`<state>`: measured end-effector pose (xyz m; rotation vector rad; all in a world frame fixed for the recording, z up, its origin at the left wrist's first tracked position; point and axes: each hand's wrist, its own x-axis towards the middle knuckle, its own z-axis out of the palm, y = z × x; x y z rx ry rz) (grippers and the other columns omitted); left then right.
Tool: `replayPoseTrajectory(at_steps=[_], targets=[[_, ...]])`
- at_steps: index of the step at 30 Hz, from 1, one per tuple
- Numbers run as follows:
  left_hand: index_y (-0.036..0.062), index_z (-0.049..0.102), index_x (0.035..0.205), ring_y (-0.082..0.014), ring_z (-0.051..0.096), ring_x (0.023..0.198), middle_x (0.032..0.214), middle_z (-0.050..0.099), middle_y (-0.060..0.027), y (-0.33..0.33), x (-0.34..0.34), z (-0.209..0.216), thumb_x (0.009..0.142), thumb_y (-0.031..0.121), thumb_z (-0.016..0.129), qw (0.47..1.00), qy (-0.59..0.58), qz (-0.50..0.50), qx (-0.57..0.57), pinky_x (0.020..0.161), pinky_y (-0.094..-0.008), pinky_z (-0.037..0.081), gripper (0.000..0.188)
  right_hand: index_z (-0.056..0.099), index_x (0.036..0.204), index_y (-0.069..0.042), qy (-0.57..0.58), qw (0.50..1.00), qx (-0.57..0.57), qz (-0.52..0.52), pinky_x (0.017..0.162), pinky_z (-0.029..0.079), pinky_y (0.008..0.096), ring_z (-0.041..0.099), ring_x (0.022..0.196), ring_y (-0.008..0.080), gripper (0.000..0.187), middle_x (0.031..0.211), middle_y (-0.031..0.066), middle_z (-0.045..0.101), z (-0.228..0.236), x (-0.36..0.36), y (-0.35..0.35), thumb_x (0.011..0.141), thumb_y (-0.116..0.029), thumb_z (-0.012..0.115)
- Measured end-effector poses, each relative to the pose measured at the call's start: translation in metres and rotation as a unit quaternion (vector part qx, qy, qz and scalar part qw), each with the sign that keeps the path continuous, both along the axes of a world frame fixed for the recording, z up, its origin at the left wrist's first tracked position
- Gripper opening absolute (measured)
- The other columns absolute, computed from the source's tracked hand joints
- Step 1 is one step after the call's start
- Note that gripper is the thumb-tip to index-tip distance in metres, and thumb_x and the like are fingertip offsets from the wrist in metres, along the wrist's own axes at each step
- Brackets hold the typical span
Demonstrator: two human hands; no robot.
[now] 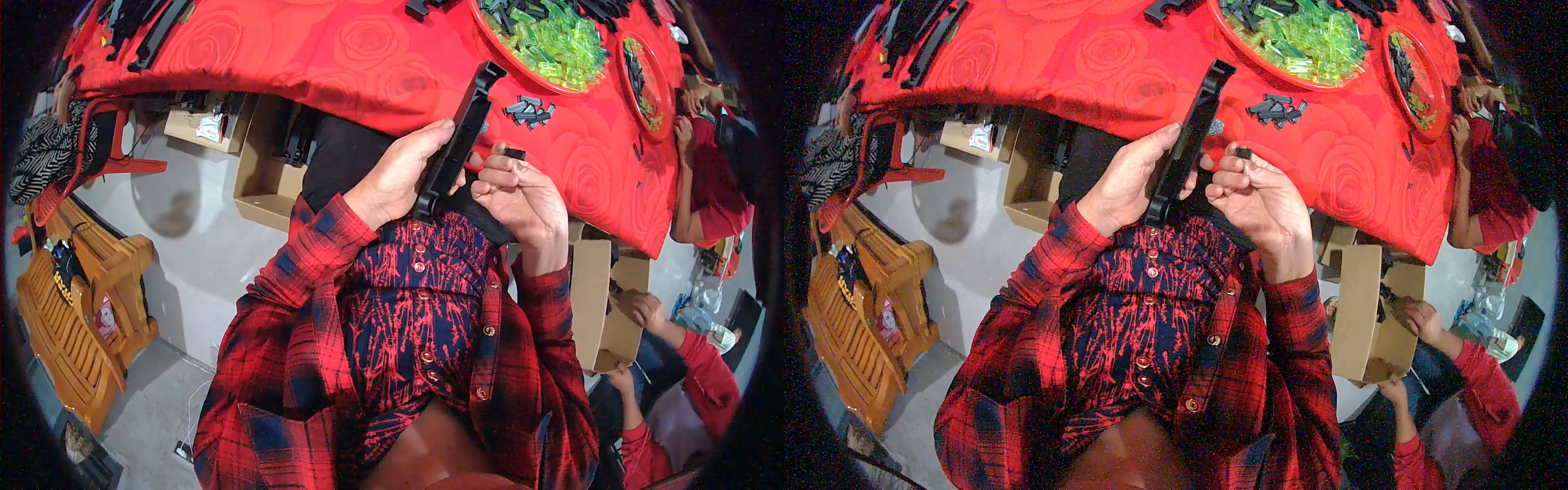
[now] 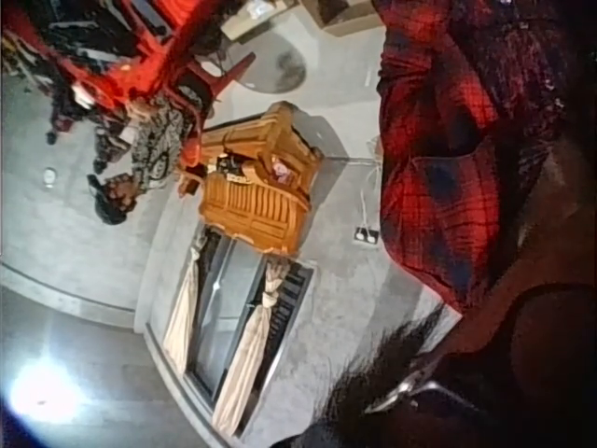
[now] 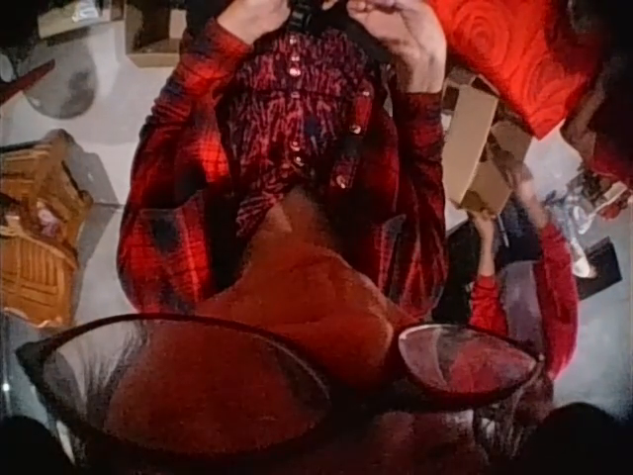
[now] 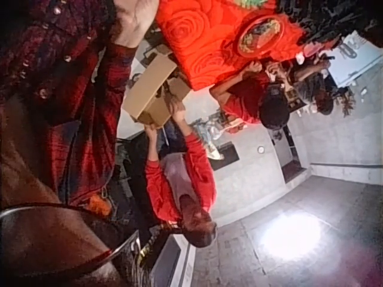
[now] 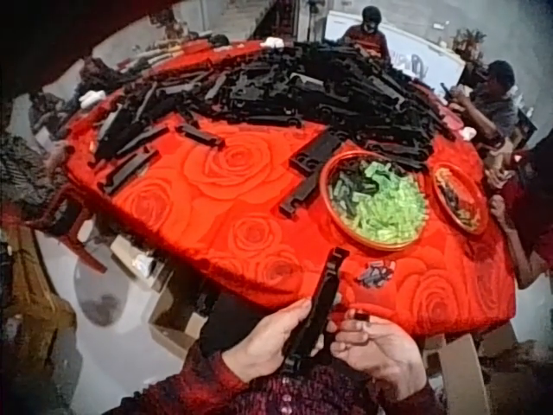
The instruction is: The person assembles plastic parts and small components into a toy gun frame by hand on a table.
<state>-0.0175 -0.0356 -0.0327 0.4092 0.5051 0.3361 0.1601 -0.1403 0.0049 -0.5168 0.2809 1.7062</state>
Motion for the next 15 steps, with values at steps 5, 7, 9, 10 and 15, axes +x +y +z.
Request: replayPoseTrajectory(at_steps=[5,7,9,10,15], targets=[[0.0059,0.058,0.131,-0.0137,0.063,0.073,0.097,0.068,-0.0072,0.000,0.000,0.002,0.108,0.039,0.040,1.000,0.007,-0.002,-0.001,0.066,-0.0276,0.054,0.045,0.062,0.111,0.002,-0.348,0.937,0.005,-0.022,0.075,0.048,0.0267,0.057,0.075,0.0122,0.018,0.091,0.0056,0.063,0.007,-0.009,0.002,0.100,-0.011,0.059],[0.0062,0.059,0.130,-0.0124,0.063,0.073,0.095,0.067,-0.0053,-0.001,0.000,0.005,0.106,0.041,0.044,1.000,-0.012,0.012,-0.007,0.065,-0.0265,0.053,0.044,0.062,0.111,0.003,-0.485,0.874,-0.011,-0.032,0.074,0.049,0.0248,0.060,0.078,0.0130,0.018,0.093,0.0070,0.065,0.014,-0.017,0.004,0.100,-0.012,0.061],[0.0061,0.060,0.129,-0.0117,0.063,0.073,0.094,0.067,-0.0046,0.000,0.000,0.006,0.105,0.039,0.049,0.999,-0.033,0.015,0.023,0.065,-0.0257,0.053,0.042,0.062,0.112,0.003,-0.621,0.782,-0.030,-0.050,0.076,0.050,0.0224,0.064,0.085,0.0139,0.019,0.098,0.0085,0.067,0.021,-0.024,0.004,0.099,-0.011,0.063],[0.0059,0.060,0.129,-0.0109,0.062,0.073,0.094,0.067,-0.0039,0.001,-0.001,0.007,0.104,0.037,0.053,0.997,-0.054,0.017,0.053,0.065,-0.0250,0.053,0.041,0.062,0.112,0.003,-0.620,0.782,-0.030,-0.049,0.076,0.050,0.0224,0.064,0.085,0.0139,0.019,0.098,0.0085,0.067,0.022,-0.027,0.003,0.099,-0.011,0.063],[0.0051,0.061,0.127,-0.0093,0.061,0.071,0.092,0.066,-0.0024,-0.001,0.001,0.016,0.099,0.025,0.063,1.000,0.000,0.018,0.025,0.064,-0.0233,0.051,0.034,0.070,0.097,-0.005,-0.933,0.334,0.110,-0.073,0.086,0.048,0.0336,0.067,0.080,0.0201,0.011,0.091,0.0062,0.071,0.021,-0.026,0.002,0.086,-0.004,0.072]])
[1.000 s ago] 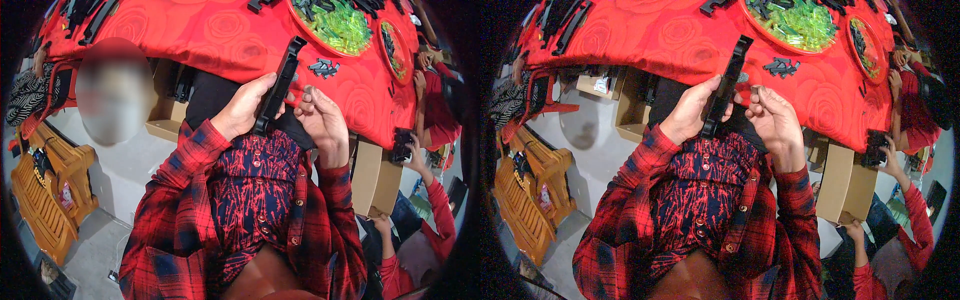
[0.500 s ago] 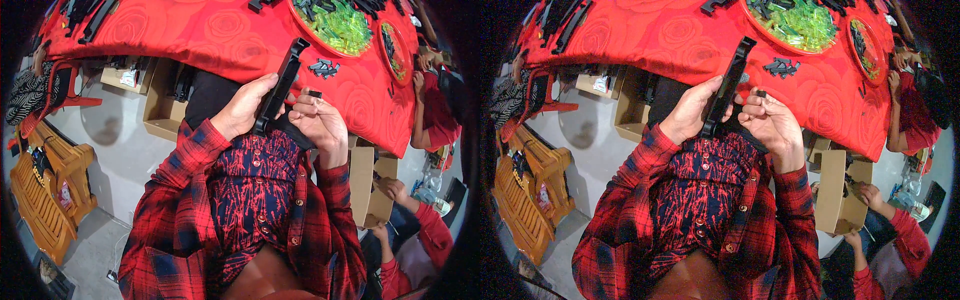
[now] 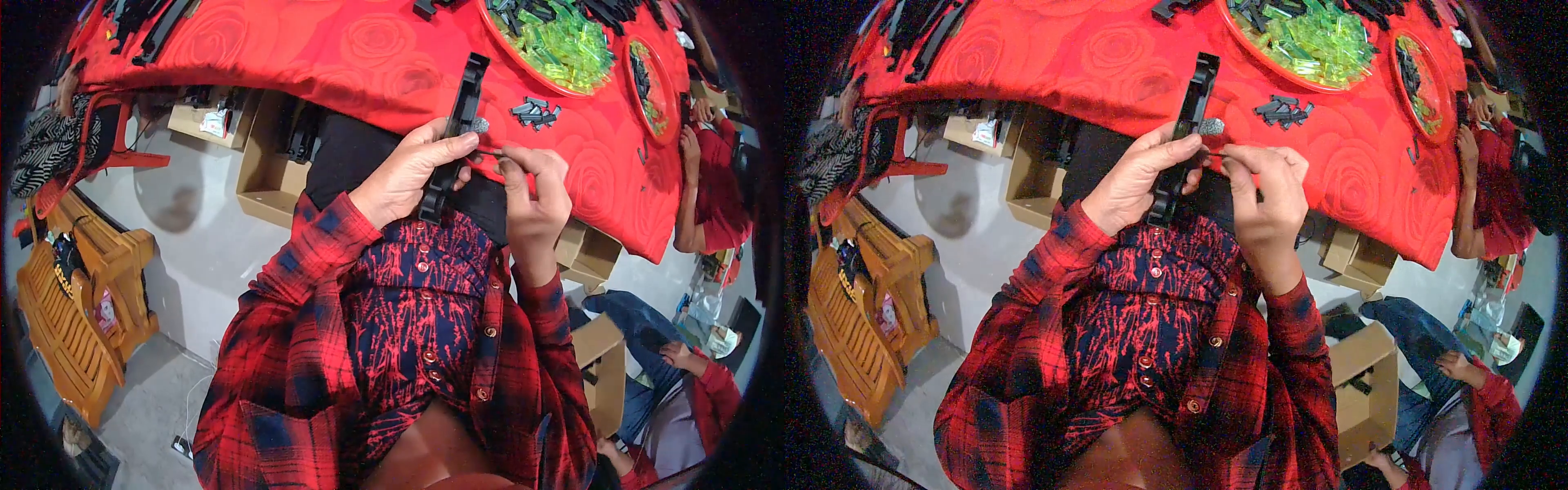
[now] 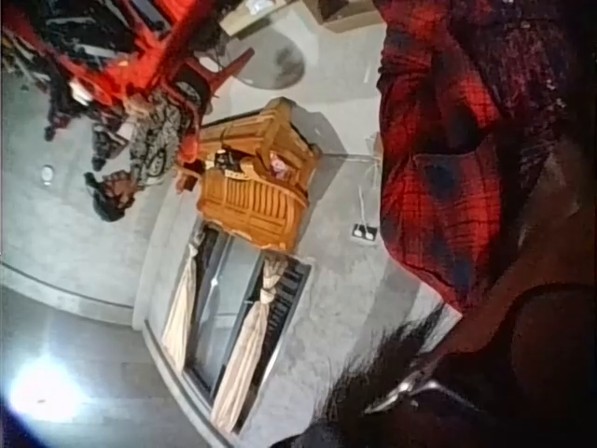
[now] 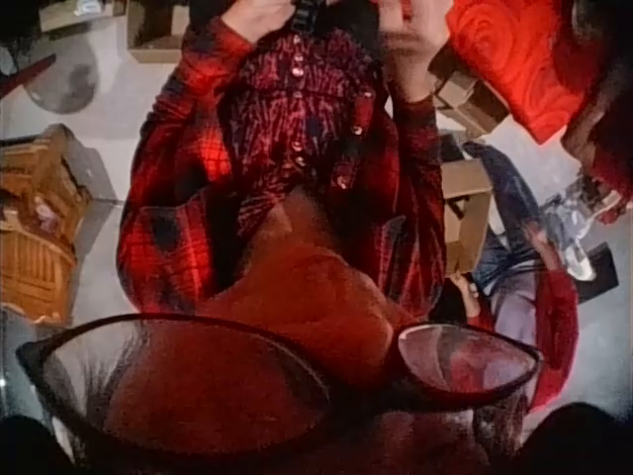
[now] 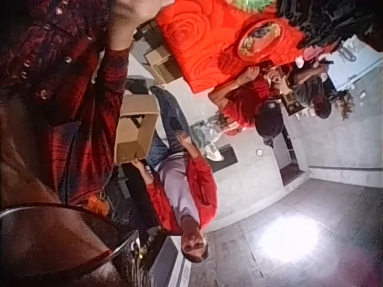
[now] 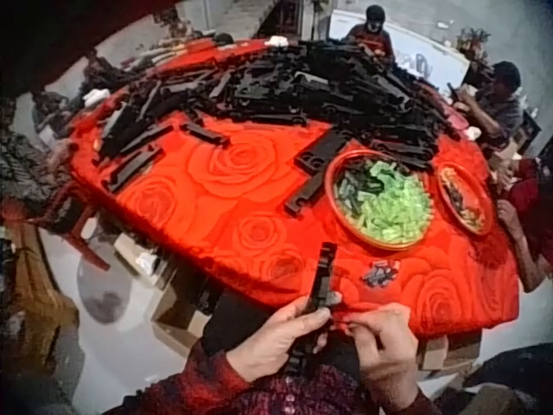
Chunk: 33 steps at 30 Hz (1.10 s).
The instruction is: The person assembles plastic parts and small components into a toy gun frame by hand on a table.
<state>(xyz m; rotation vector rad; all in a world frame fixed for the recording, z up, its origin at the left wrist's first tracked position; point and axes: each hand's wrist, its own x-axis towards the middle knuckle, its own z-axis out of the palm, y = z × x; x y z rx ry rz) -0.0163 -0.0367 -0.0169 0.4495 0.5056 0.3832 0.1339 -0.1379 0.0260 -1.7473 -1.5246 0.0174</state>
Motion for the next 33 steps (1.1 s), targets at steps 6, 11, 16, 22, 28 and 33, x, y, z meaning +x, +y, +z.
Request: replayPoseTrajectory(at_steps=[6,11,16,22,28,33], targets=[[0.0052,0.061,0.127,-0.0082,0.060,0.069,0.090,0.066,-0.0001,0.005,-0.003,0.003,0.095,0.017,0.067,0.999,0.006,0.026,0.020,0.063,-0.0225,0.050,0.034,0.072,0.096,-0.007,-0.070,0.996,0.020,0.054,0.091,0.045,0.0388,0.068,0.082,0.0198,0.015,0.086,0.0042,0.071,-0.001,-0.001,0.004,0.082,-0.002,0.074],[0.0053,0.061,0.126,-0.0074,0.060,0.069,0.088,0.065,0.0006,0.004,-0.002,0.004,0.095,0.016,0.067,0.999,0.011,0.029,0.014,0.062,-0.0219,0.050,0.034,0.069,0.103,-0.003,0.113,0.992,-0.047,-0.007,0.088,0.048,0.0333,0.067,0.086,0.0164,0.016,0.089,0.0053,0.071,0.000,-0.012,0.001,0.087,0.000,0.071],[0.0058,0.063,0.114,-0.0083,0.062,0.067,0.087,0.065,-0.0005,0.000,-0.001,0.002,0.095,0.015,0.068,0.999,-0.023,0.022,-0.038,0.059,-0.0231,0.052,0.021,0.061,0.116,0.004,0.514,0.854,-0.072,0.031,0.079,0.053,0.0246,0.064,0.091,0.0113,0.020,0.098,0.0073,0.068,-0.005,-0.011,0.005,0.098,-0.004,0.062],[0.0042,0.067,0.112,-0.0093,0.062,0.070,0.089,0.067,-0.0023,-0.004,0.003,-0.007,0.096,0.015,0.068,0.990,-0.092,0.004,-0.105,0.061,-0.0225,0.053,0.019,0.062,0.111,0.001,0.536,0.841,-0.067,0.042,0.080,0.052,0.0258,0.063,0.087,0.0110,0.014,0.095,0.0059,0.068,-0.012,-0.011,0.008,0.097,-0.003,0.063],[0.0039,0.068,0.113,-0.0092,0.063,0.071,0.090,0.068,-0.0027,-0.006,0.004,-0.014,0.097,0.018,0.067,0.989,-0.092,-0.002,-0.120,0.062,-0.0229,0.054,0.022,0.061,0.104,0.000,0.511,0.857,-0.066,0.015,0.073,0.050,0.0234,0.062,0.082,0.0095,0.009,0.091,0.0030,0.067,-0.009,-0.014,0.010,0.097,-0.004,0.064],[0.0043,0.067,0.112,-0.0102,0.064,0.071,0.090,0.069,-0.0034,-0.004,0.001,-0.010,0.097,0.018,0.066,0.990,-0.062,-0.004,-0.125,0.063,-0.0239,0.055,0.020,0.060,0.104,0.000,0.480,0.873,-0.088,-0.017,0.068,0.049,0.0216,0.060,0.076,0.0079,0.008,0.090,0.0036,0.066,0.010,-0.015,0.008,0.097,-0.004,0.062]])
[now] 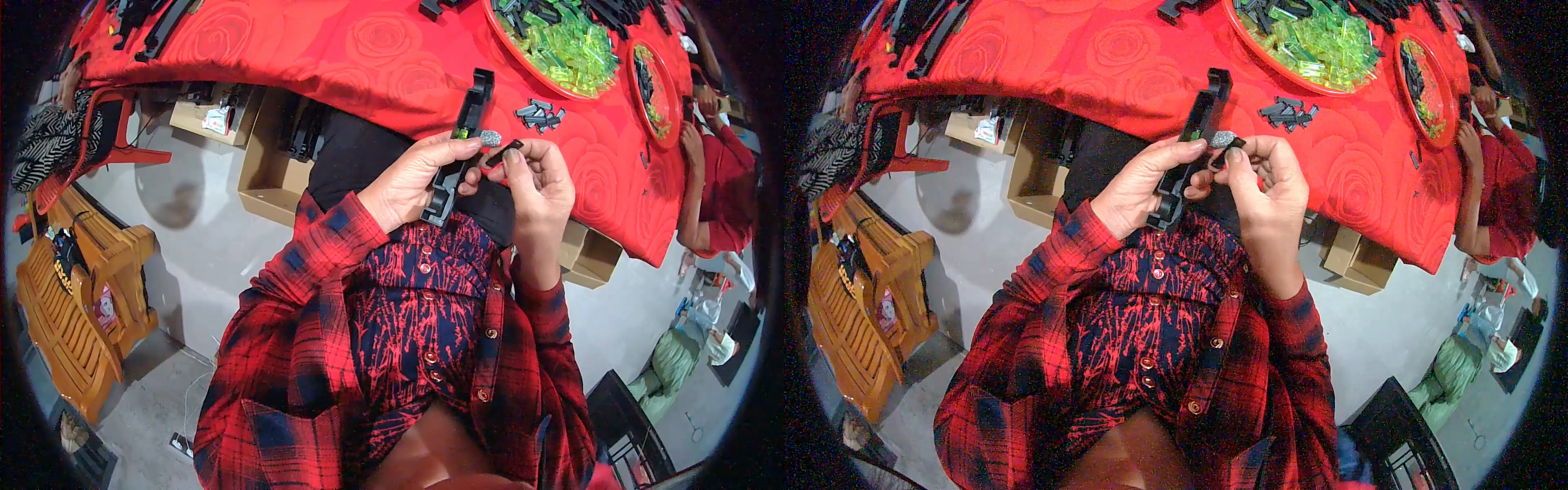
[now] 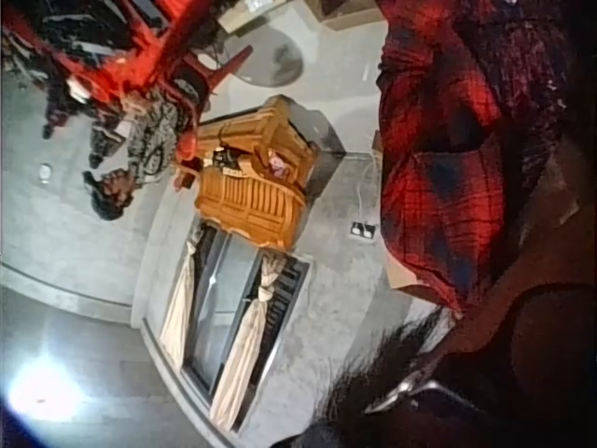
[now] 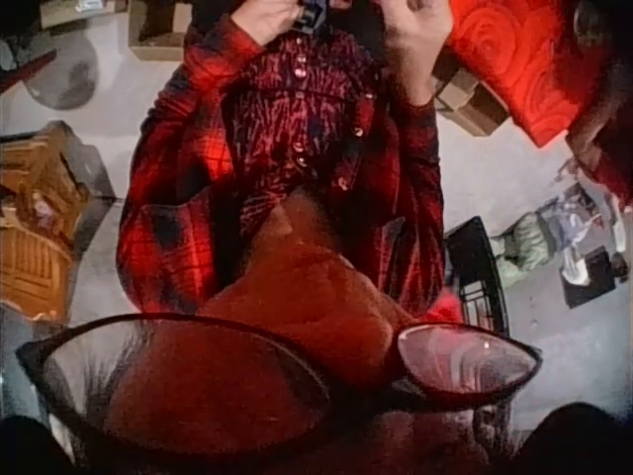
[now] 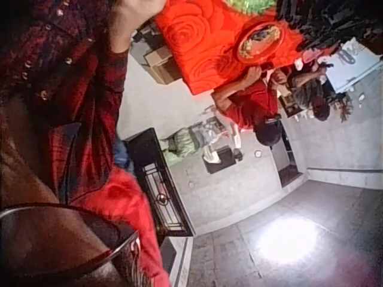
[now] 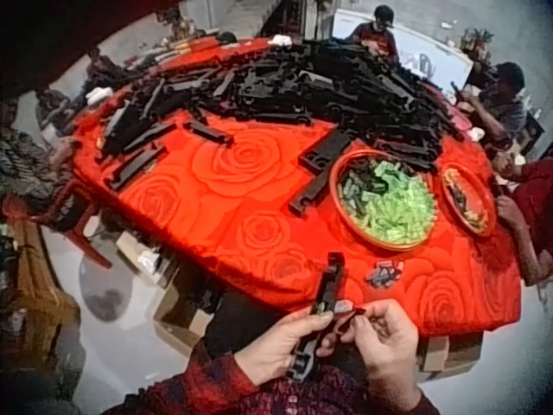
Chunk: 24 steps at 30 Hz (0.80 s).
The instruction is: The person assembles plastic parts and small components into a toy gun frame by hand on a table.
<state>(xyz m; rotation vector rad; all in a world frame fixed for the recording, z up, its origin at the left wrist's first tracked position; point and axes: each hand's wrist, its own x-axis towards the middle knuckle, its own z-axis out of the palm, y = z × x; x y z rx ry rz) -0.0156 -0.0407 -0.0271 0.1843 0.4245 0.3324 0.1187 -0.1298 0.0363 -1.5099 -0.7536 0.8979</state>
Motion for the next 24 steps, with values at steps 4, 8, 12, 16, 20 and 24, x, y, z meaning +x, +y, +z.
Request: replayPoseTrajectory(at_steps=[4,8,12,16,20,24], targets=[[0.0044,0.065,0.113,-0.0112,0.065,0.071,0.089,0.070,-0.0056,0.002,-0.001,0.002,0.097,0.016,0.066,1.000,0.009,0.009,0.004,0.063,-0.0250,0.056,0.020,0.059,0.104,0.000,0.034,0.998,-0.043,0.014,0.064,0.047,0.0205,0.057,0.067,0.0067,0.010,0.089,0.0044,0.066,0.014,0.007,-0.002,0.098,-0.007,0.060],[0.0040,0.064,0.113,-0.0116,0.065,0.070,0.088,0.070,-0.0066,0.001,0.000,0.000,0.097,0.016,0.066,1.000,-0.003,0.011,-0.001,0.062,-0.0254,0.056,0.020,0.060,0.110,0.002,0.050,0.994,-0.086,0.036,0.060,0.044,0.0200,0.056,0.066,0.0069,0.016,0.090,0.0050,0.066,0.016,0.013,-0.003,0.099,-0.011,0.060],[0.0028,0.063,0.115,-0.0124,0.064,0.070,0.091,0.069,-0.0077,0.001,0.001,-0.002,0.098,0.016,0.064,1.000,-0.009,0.008,0.023,0.062,-0.0251,0.054,0.022,0.060,0.115,0.003,0.144,0.986,-0.065,0.051,0.059,0.043,0.0202,0.055,0.067,0.0070,0.022,0.089,0.0049,0.065,0.010,0.017,-0.002,0.099,-0.012,0.061],[0.0054,0.064,0.111,-0.0115,0.064,0.069,0.088,0.069,-0.0062,0.001,-0.001,0.005,0.098,0.016,0.065,0.999,0.008,0.018,0.026,0.062,-0.0251,0.054,0.017,0.058,0.118,0.004,0.376,0.918,0.022,0.124,0.057,0.037,0.0210,0.047,0.061,0.0063,0.027,0.089,0.0042,0.062,-0.004,0.027,-0.005,0.099,-0.015,0.061],[0.0058,0.064,0.112,-0.0108,0.064,0.069,0.088,0.069,-0.0049,0.000,0.001,0.001,0.097,0.017,0.065,0.999,-0.006,0.021,0.037,0.062,-0.0248,0.053,0.018,0.057,0.119,0.004,0.515,0.837,0.050,0.178,0.058,0.033,0.0225,0.041,0.058,0.0056,0.028,0.085,0.0015,0.055,-0.013,0.030,-0.003,0.099,-0.015,0.061],[0.0037,0.061,0.124,-0.0097,0.060,0.070,0.092,0.065,-0.0030,0.000,0.000,0.004,0.099,0.019,0.062,0.996,0.026,0.018,0.088,0.063,-0.0231,0.049,0.029,0.056,0.118,0.004,0.570,0.807,0.045,0.147,0.060,0.034,0.0229,0.042,0.058,0.0052,0.027,0.082,-0.0004,0.052,-0.016,0.028,-0.004,0.098,-0.014,0.061]])
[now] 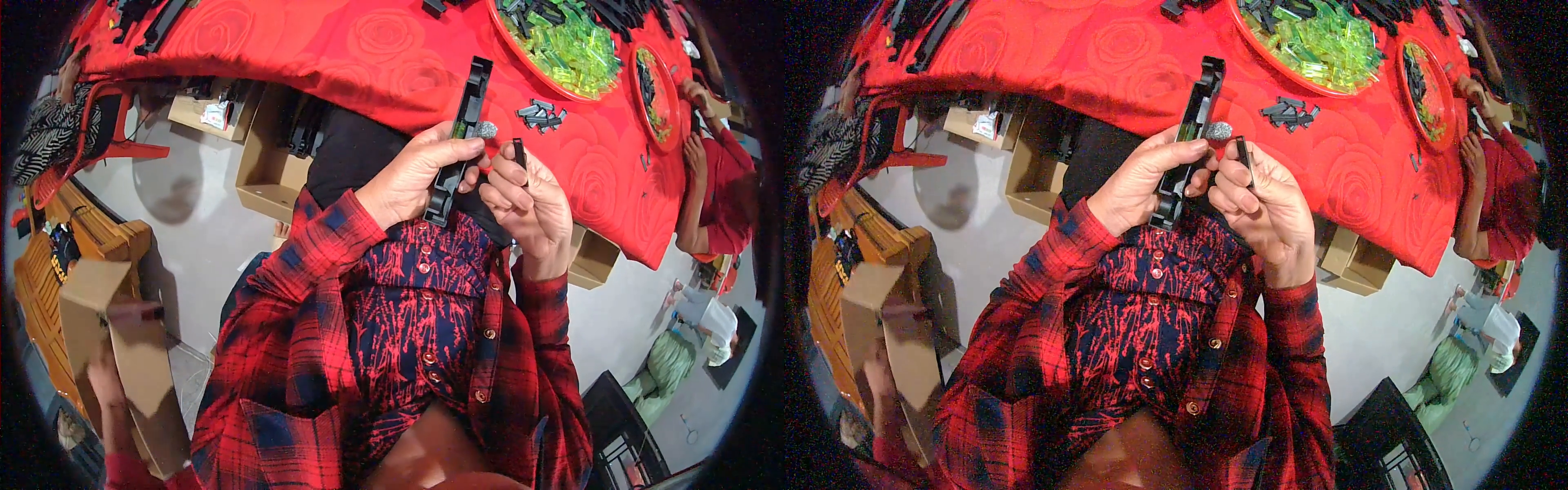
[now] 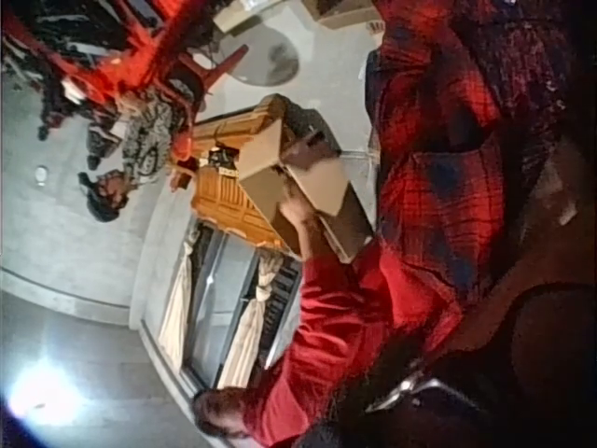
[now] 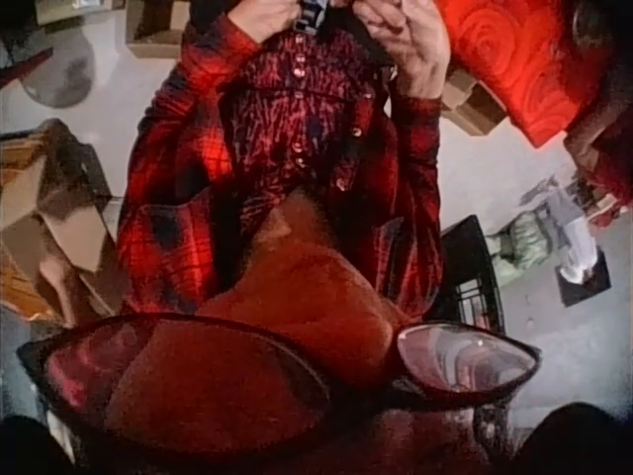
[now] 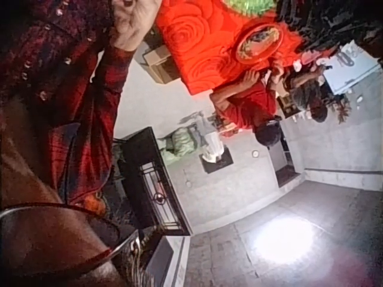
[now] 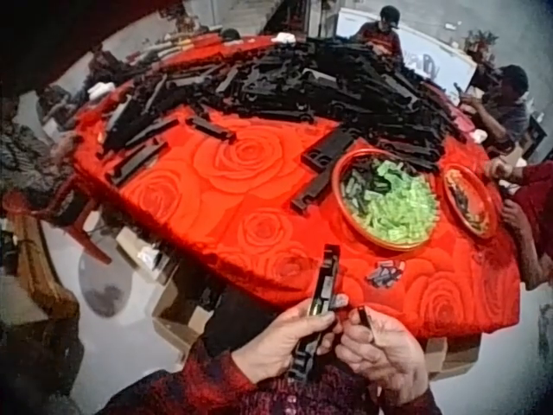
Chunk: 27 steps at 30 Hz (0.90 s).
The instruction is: The person assembles plastic parts and small components into a toy gun frame by hand on a table.
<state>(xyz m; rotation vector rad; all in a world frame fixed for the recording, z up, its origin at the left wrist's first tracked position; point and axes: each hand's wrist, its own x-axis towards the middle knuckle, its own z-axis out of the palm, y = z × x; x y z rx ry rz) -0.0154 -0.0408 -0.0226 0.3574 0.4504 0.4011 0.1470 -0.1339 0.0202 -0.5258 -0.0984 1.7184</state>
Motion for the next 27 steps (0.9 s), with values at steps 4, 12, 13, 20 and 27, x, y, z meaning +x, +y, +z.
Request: replayPoseTrajectory(at_steps=[4,12,13,20,27], targets=[[0.0052,0.060,0.126,-0.0095,0.061,0.069,0.091,0.066,-0.0026,0.0005,0.0005,-0.0010,0.099,0.019,0.064,1.000,0.003,0.001,0.002,0.062,-0.0232,0.050,0.031,0.056,0.118,0.004,0.021,1.000,0.002,-0.004,0.060,0.035,0.0229,0.042,0.058,0.0051,0.027,0.082,-0.0012,0.051,-0.0029,0.0005,0.0004,0.098,-0.013,0.061],[0.0060,0.061,0.122,-0.0094,0.061,0.070,0.091,0.067,-0.0027,0.0004,0.0003,-0.0021,0.098,0.018,0.064,1.000,0.005,0.003,0.005,0.062,-0.0233,0.050,0.027,0.056,0.121,0.005,0.041,0.999,-0.028,-0.015,0.060,0.036,0.0232,0.043,0.059,0.0056,0.028,0.081,0.0002,0.050,-0.0004,-0.0008,0.0009,0.098,-0.011,0.060],[0.0061,0.062,0.122,-0.0092,0.061,0.070,0.092,0.067,-0.0026,0.0006,0.0004,-0.0027,0.098,0.018,0.064,1.000,0.005,0.002,0.006,0.062,-0.0230,0.050,0.026,0.056,0.122,0.005,0.032,0.998,-0.047,-0.022,0.061,0.037,0.0237,0.044,0.061,0.0062,0.029,0.083,0.0016,0.053,-0.0027,-0.0006,0.0002,0.098,-0.010,0.060],[0.0076,0.062,0.114,-0.0076,0.062,0.069,0.090,0.067,-0.0007,0.0006,0.0009,0.0021,0.097,0.016,0.065,1.000,0.012,0.010,0.003,0.061,-0.0216,0.050,0.019,0.057,0.126,0.006,-0.042,0.995,-0.083,-0.032,0.075,0.053,0.0273,0.063,0.079,0.0130,0.030,0.103,0.0100,0.067,-0.0012,0.0010,0.0001,0.098,-0.006,0.059],[0.0078,0.061,0.115,-0.0076,0.062,0.071,0.089,0.067,-0.0011,0.0000,0.0015,0.0023,0.098,0.018,0.065,1.000,0.023,0.017,0.007,0.062,-0.0215,0.050,0.021,0.056,0.126,0.006,-0.168,0.983,-0.064,-0.030,0.078,0.056,0.0265,0.068,0.086,0.0161,0.032,0.102,0.0104,0.070,0.0034,-0.0078,0.0016,0.098,-0.008,0.062]])
